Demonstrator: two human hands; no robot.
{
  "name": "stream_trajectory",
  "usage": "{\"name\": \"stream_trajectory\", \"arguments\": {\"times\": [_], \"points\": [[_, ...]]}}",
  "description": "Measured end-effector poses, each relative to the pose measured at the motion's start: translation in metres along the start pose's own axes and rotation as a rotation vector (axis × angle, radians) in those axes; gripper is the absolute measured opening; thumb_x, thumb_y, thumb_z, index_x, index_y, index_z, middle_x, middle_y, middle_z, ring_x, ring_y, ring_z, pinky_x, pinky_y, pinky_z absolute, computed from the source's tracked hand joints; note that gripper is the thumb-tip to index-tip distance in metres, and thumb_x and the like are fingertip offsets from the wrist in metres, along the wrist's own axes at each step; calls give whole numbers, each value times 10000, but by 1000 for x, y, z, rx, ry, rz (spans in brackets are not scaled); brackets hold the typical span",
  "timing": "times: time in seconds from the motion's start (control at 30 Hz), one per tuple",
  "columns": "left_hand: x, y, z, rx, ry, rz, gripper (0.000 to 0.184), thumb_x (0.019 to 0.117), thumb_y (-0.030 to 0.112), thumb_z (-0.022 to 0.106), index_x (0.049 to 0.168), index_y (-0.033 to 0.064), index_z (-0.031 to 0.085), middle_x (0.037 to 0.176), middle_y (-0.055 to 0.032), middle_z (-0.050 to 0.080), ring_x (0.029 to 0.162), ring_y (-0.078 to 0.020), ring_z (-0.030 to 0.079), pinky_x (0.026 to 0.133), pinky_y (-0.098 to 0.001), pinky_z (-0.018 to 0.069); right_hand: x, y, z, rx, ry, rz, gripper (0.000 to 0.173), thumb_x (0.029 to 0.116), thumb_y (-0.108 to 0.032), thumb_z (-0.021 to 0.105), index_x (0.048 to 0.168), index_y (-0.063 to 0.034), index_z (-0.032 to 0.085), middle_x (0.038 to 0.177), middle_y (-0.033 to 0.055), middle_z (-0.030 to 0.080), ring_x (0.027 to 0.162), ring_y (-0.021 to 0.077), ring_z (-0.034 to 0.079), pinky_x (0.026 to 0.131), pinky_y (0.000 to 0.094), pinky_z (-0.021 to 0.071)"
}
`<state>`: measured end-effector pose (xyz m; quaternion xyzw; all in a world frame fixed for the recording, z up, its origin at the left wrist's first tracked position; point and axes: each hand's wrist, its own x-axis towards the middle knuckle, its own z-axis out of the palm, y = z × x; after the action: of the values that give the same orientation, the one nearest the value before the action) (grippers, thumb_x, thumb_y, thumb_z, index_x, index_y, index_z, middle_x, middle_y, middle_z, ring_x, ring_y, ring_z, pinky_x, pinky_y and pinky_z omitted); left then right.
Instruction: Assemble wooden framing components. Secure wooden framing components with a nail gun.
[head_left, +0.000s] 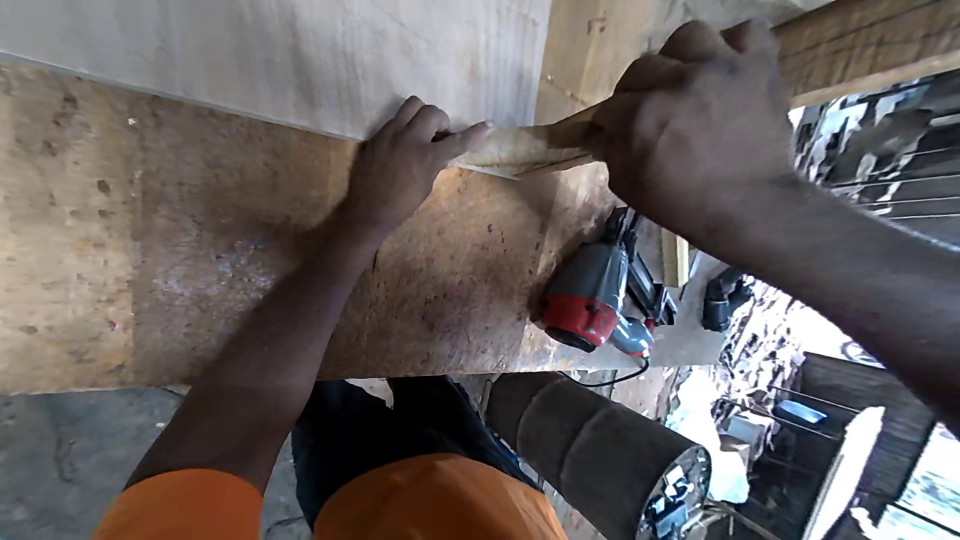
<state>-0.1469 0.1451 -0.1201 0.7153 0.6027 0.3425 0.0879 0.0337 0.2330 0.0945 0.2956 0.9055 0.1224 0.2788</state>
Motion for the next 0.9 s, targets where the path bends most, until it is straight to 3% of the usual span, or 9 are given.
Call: {"name": "stream_trajectory", "arguments": {"times": [0.27,0.4,0.57,0.9], "points": [[1,-1,0,-16,-16,-12,414,1064,189,536,1428,374,610,1116,-91,675,1082,-291,632,865,-384,543,0,-1,-1,12,-14,7,164,1015,-115,582,995,17,677,1086,239,657,1133,486,576,920,652,420],[3,-1,0,-28,-33,-11,425,1059,184,540,1435,370,604,1137,-82,680,1107,-287,625,915,-385,529,-1,-1,1,17,-6,6,179,1022,-108,568,976,34,668,1047,246,652,1104,489,582,930,654,415],[2,-3,1,-33,22,-11,410,1036,179,566,1388,372,650,1056,-73,675,1007,-261,638,833,-363,534,2,-4,-1,6,-25,28,169,1020,-109,571,985,31,660,1059,242,655,1110,485,583,932,652,420],[4,0,-2,-41,13,-42,422,1016,172,590,1378,378,656,1032,-75,674,996,-265,641,812,-369,533,5,-8,-4,-5,-61,48,141,992,-100,613,975,35,650,1084,245,652,1115,486,581,914,654,416]]}}
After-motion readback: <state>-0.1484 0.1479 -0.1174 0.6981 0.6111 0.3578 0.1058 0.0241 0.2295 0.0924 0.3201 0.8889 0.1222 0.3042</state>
